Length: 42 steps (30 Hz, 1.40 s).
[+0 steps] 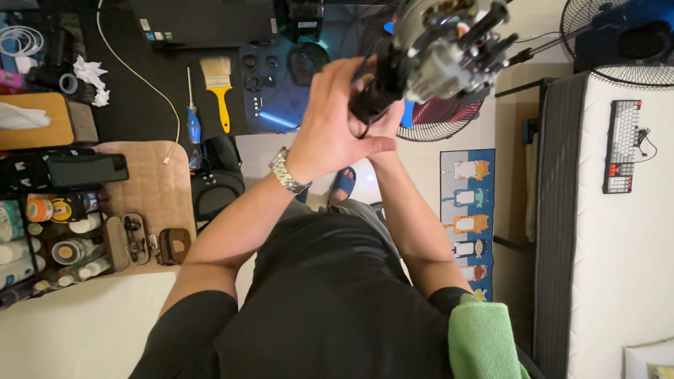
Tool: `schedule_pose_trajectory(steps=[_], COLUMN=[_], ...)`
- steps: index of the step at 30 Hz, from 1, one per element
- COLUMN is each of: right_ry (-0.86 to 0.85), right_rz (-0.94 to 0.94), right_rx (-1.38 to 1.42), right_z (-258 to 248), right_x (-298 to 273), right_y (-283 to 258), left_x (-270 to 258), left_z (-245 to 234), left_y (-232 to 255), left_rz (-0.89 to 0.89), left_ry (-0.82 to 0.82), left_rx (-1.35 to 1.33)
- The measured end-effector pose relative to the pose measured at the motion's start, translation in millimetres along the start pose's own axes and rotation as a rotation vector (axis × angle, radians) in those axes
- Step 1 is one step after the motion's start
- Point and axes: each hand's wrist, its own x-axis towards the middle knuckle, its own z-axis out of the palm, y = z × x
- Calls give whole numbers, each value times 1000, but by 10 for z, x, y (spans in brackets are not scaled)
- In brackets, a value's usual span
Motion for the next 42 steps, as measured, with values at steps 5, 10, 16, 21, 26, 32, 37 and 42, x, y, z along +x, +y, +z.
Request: schedule_pose_trajectory(steps=[5,10,16,21,26,32,37,42], right_ry=[59,-52,-141,-250,-267,-204,-289,-235], right_rz=[231,52,-80,-119,-289,-94,17,191], right_rx=[30,-138,-226,-528,-694,-654,-659,-249], right_z=[-226,11,124,-61,23,183,-416,-615], right_x=[-195,-127,-33,-2,126,181,-91,-512], right_y=[332,137,7,-33,-367,-697,-829,318], left_x=[-77,-83,53,117,117,165,159,180], left_z=[194,186,173,131,113,152,102,74], left_y=[-74,-204,-386,-399,-334,-341,-266,-274], left_rz=[-204,-128,-124,129,-4,95,17,85], left_ry=[10,55,9,77,-28,22,-13,41], left_rx=[-90,-102,-105,-114,-403,-320,-400,-364])
